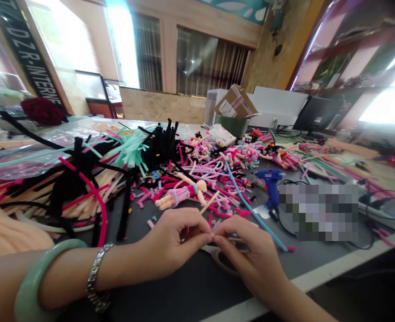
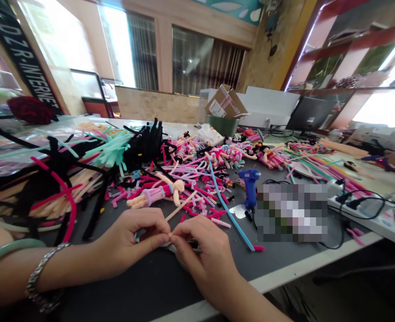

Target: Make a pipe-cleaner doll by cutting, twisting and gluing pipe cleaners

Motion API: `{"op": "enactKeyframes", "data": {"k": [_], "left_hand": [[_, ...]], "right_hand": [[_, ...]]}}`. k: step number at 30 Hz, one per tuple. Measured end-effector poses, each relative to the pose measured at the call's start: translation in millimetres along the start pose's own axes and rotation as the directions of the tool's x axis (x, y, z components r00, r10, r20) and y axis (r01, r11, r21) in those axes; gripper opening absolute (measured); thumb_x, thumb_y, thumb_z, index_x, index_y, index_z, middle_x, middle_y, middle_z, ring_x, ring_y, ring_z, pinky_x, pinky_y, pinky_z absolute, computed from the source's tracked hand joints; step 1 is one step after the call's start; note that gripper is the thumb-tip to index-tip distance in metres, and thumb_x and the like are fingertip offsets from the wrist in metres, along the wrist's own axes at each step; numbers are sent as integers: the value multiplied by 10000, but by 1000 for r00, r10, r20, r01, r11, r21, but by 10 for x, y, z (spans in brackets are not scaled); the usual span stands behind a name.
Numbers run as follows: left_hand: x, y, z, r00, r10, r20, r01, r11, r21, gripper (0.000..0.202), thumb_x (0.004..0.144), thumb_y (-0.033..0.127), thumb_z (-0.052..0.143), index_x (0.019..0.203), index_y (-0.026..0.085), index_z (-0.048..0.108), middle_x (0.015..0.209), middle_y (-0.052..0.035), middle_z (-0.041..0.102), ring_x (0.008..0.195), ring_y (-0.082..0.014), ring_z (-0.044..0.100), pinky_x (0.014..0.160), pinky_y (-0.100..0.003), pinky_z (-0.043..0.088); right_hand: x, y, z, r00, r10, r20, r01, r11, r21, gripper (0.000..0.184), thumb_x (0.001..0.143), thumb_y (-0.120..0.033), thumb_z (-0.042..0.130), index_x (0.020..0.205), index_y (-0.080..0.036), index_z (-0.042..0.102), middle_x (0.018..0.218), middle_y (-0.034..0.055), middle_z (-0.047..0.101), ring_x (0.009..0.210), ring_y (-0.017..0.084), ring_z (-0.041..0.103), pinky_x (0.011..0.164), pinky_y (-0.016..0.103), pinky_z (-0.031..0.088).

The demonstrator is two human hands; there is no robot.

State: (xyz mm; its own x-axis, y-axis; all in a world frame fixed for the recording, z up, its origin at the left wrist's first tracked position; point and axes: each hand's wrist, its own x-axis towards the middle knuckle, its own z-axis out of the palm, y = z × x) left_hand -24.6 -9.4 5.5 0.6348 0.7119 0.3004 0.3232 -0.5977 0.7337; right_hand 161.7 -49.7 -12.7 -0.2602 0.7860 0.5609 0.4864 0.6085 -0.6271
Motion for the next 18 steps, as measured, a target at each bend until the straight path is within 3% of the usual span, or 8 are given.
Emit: {"op": "enactKeyframes", "data": {"k": [18], "left_hand": [[2,-8,22,999,8,48,-8,1000,-9,242,852,313,546,710,130,618,599,14,497,558,-89,435,517,-207,336]], "right_hand": [[-36,42,53,999,-17,49,22,994,-111,107,837,-105,480,783,-193,508,733,-8,538,668,122,505,619,248,376]]}}
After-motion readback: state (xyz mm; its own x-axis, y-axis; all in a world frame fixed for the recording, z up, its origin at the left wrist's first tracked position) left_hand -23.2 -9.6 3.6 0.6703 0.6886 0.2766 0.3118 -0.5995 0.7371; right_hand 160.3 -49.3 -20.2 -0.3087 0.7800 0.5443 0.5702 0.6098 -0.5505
